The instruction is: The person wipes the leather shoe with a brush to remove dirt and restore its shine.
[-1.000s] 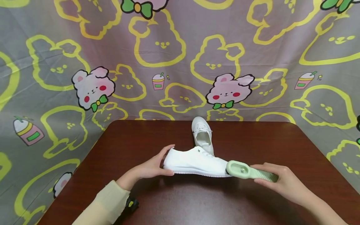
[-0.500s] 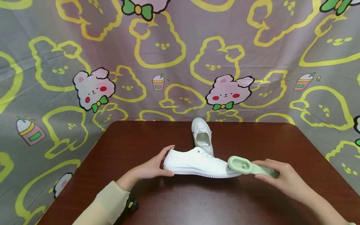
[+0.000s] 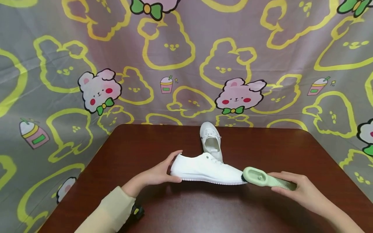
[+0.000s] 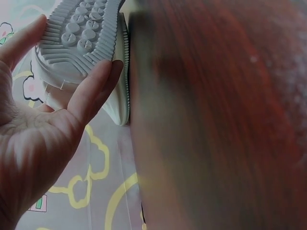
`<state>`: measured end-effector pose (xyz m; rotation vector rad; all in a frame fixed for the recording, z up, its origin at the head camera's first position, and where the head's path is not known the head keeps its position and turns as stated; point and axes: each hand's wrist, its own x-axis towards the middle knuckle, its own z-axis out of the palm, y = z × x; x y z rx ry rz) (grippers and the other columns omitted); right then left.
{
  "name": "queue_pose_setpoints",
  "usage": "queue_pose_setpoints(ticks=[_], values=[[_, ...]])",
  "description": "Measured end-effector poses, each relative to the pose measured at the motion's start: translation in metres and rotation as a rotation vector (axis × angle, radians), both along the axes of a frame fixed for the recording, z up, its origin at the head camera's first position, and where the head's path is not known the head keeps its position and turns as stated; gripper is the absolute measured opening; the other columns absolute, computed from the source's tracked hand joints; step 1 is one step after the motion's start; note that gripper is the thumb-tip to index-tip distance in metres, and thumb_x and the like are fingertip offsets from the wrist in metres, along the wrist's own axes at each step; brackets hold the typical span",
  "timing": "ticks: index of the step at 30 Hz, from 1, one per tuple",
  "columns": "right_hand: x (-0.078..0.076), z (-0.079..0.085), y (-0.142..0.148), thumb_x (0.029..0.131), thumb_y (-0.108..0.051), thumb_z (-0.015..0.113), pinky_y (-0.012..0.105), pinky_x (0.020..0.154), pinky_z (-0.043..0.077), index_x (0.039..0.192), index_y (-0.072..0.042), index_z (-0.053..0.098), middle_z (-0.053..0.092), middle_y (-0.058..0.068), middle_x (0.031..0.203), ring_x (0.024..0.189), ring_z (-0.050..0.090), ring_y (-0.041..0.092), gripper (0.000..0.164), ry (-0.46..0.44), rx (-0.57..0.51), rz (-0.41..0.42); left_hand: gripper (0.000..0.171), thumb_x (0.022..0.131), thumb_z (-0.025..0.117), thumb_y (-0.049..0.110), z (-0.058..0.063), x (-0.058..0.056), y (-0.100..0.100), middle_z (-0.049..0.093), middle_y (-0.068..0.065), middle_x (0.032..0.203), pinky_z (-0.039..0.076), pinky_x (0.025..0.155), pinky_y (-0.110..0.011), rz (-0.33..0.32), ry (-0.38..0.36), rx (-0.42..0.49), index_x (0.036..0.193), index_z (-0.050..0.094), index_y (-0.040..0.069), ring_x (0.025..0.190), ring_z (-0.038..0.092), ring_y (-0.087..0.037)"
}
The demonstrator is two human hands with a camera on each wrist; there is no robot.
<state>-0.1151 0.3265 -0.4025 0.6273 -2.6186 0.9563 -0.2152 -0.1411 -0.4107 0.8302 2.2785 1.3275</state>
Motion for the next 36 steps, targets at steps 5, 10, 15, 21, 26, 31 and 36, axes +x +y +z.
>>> queue_pose_setpoints(ticks=[5, 10, 15, 21, 26, 31, 36], values=[[-0.002, 0.003, 0.018, 0.072, -0.014, 0.086, 0.008, 0.07, 0.036, 0.113, -0.025, 0.072, 0.066, -0.014, 0.093, 0.09, 0.051, -0.009, 0.044, 0.093, 0.066, -0.112, 0.096, 0.082, 0.08, 0.019, 0.001, 0.002, 0.001, 0.035, -0.012, 0.143, 0.04, 0.098, -0.038, 0.008, 0.01, 0.004, 0.152, 0.015, 0.019, 0.126, 0.043, -0.023], [-0.007, 0.011, 0.01, 0.071, -0.008, 0.086, 0.017, 0.06, 0.036, 0.114, -0.025, 0.071, 0.062, -0.014, 0.085, 0.072, 0.049, 0.002, 0.048, 0.151, 0.035, -0.072, 0.095, 0.08, 0.082, 0.019, -0.003, 0.004, -0.001, 0.045, -0.013, 0.131, 0.045, 0.091, -0.035, -0.006, 0.038, 0.0, 0.149, 0.017, 0.017, 0.115, 0.052, -0.024], [-0.011, 0.017, -0.003, 0.072, -0.007, 0.085, 0.018, 0.058, 0.035, 0.115, -0.022, 0.07, 0.058, -0.015, 0.082, 0.069, 0.047, 0.003, 0.048, 0.174, 0.021, -0.008, 0.094, 0.077, 0.084, 0.02, -0.004, 0.005, -0.008, 0.051, -0.011, 0.118, 0.047, 0.086, -0.033, 0.022, 0.073, -0.015, 0.146, 0.02, 0.019, 0.106, 0.055, -0.022], [-0.016, 0.02, -0.012, 0.073, -0.008, 0.085, 0.019, 0.058, 0.035, 0.115, -0.022, 0.07, 0.057, -0.016, 0.08, 0.068, 0.047, 0.002, 0.047, 0.177, 0.006, 0.03, 0.091, 0.075, 0.085, 0.014, -0.006, 0.003, -0.016, 0.051, -0.013, 0.12, 0.047, 0.085, -0.032, -0.015, 0.115, 0.009, 0.141, 0.021, 0.014, 0.106, 0.054, -0.023], [-0.019, 0.022, -0.017, 0.071, -0.005, 0.086, 0.017, 0.059, 0.036, 0.115, -0.025, 0.07, 0.058, -0.018, 0.082, 0.069, 0.048, 0.001, 0.051, 0.213, 0.02, 0.038, 0.089, 0.072, 0.087, 0.015, -0.01, 0.003, -0.02, 0.052, -0.01, 0.113, 0.045, 0.084, -0.029, -0.024, 0.148, -0.005, 0.135, 0.024, 0.013, 0.1, 0.055, -0.021], [-0.02, 0.024, -0.018, 0.07, -0.004, 0.086, 0.017, 0.06, 0.037, 0.115, -0.026, 0.07, 0.059, -0.019, 0.082, 0.069, 0.048, 0.001, 0.052, 0.221, 0.021, 0.031, 0.086, 0.068, 0.09, 0.017, -0.013, 0.005, -0.02, 0.051, -0.005, 0.108, 0.044, 0.082, -0.029, 0.006, 0.182, -0.043, 0.126, 0.026, 0.014, 0.095, 0.055, -0.018], [-0.02, 0.024, -0.019, 0.07, -0.004, 0.086, 0.017, 0.06, 0.037, 0.115, -0.026, 0.07, 0.058, -0.019, 0.081, 0.068, 0.048, 0.001, 0.052, 0.222, 0.022, 0.027, 0.086, 0.065, 0.091, 0.017, -0.016, 0.012, -0.017, 0.053, -0.004, 0.1, 0.045, 0.076, -0.028, 0.067, 0.265, -0.094, 0.121, 0.026, 0.013, 0.087, 0.057, -0.016]])
